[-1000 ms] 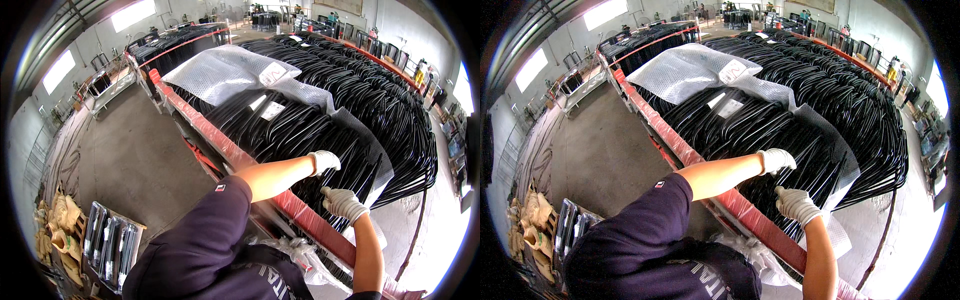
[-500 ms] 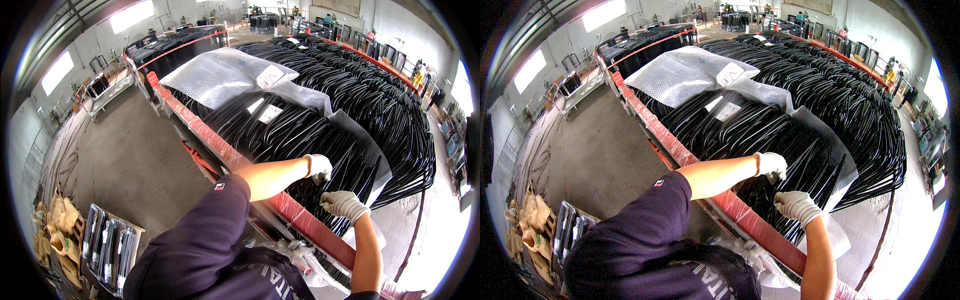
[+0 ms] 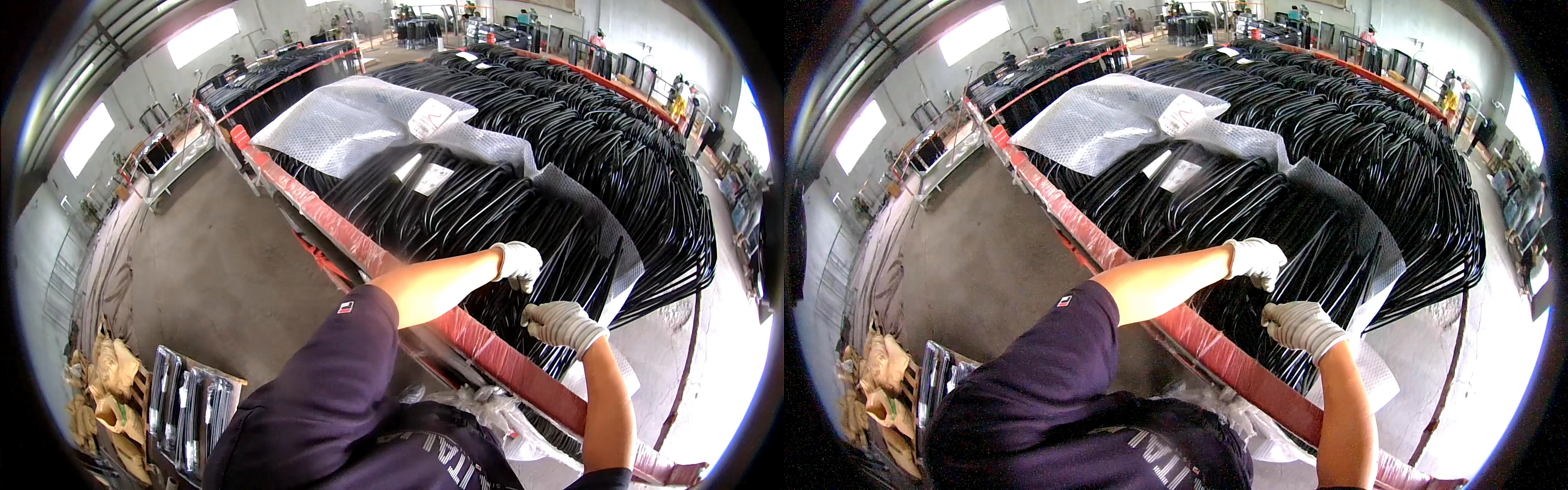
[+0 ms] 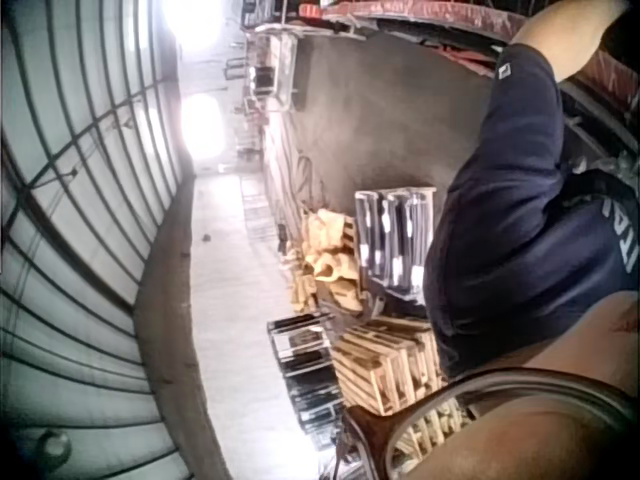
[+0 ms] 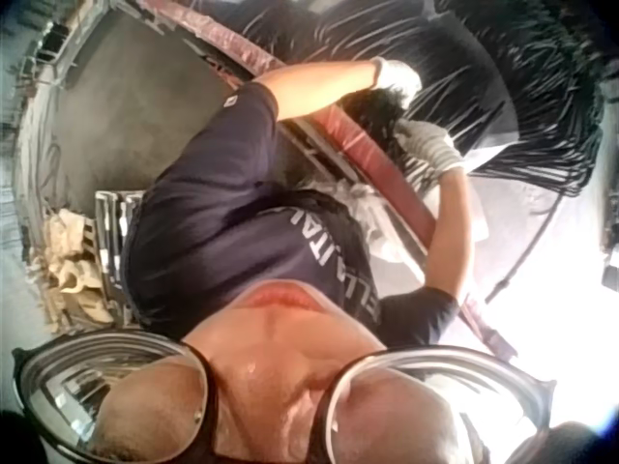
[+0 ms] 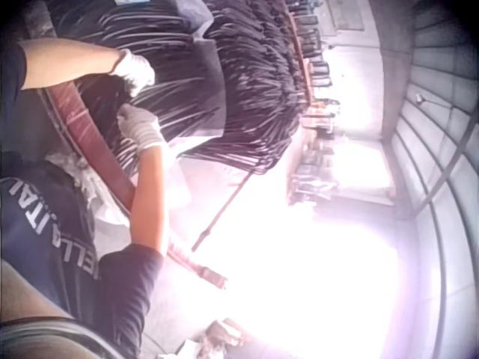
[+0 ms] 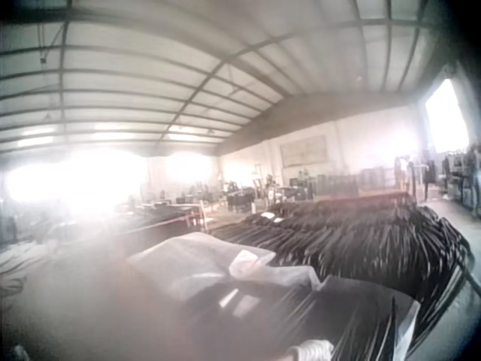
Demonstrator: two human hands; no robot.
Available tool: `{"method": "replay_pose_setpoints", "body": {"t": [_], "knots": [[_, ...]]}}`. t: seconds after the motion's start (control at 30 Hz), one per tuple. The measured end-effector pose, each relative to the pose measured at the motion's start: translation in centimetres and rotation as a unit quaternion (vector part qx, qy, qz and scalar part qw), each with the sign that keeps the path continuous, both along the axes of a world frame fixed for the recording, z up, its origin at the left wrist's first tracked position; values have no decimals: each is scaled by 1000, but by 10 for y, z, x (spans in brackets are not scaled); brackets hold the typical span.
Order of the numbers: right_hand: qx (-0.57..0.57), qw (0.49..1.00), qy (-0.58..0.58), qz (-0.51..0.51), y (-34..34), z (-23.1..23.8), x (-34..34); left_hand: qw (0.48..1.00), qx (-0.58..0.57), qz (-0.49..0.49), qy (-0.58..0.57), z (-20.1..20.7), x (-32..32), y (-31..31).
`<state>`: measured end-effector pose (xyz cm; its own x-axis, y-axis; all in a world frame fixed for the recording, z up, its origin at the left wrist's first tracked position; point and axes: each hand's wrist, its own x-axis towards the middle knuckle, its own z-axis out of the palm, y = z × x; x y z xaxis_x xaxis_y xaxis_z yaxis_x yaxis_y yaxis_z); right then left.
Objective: The person organizes black U-shaped metal rods within a large industrial rack, using their gloved hands to separate individual pieces and adjust the plastic wrap between layers.
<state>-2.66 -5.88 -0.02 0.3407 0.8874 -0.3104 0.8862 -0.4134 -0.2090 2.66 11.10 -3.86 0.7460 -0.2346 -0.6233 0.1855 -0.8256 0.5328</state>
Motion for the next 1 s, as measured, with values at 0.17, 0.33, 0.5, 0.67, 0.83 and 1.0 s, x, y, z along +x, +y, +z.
{"method": "replay_pose_setpoints", "body": {"t": [0.17,0.33,0.5,0.67,0.83,1.0], "knots": [[-17,998,4,-56,-2,12,-4,986,54,-82,-138,5,-7,3],[268,949,-125,-112,-1,8,11,974,63,-165,-143,-46,19,33],[178,955,-143,-191,-10,4,17,981,112,-107,-115,-1,5,1],[153,972,-109,-138,-7,6,8,987,35,-51,-148,-9,3,16],[155,983,-40,-86,-10,-9,13,976,116,-104,-151,3,1,3],[97,992,-54,-58,-1,3,5,993,-92,-4,-67,2,-1,14]]}}
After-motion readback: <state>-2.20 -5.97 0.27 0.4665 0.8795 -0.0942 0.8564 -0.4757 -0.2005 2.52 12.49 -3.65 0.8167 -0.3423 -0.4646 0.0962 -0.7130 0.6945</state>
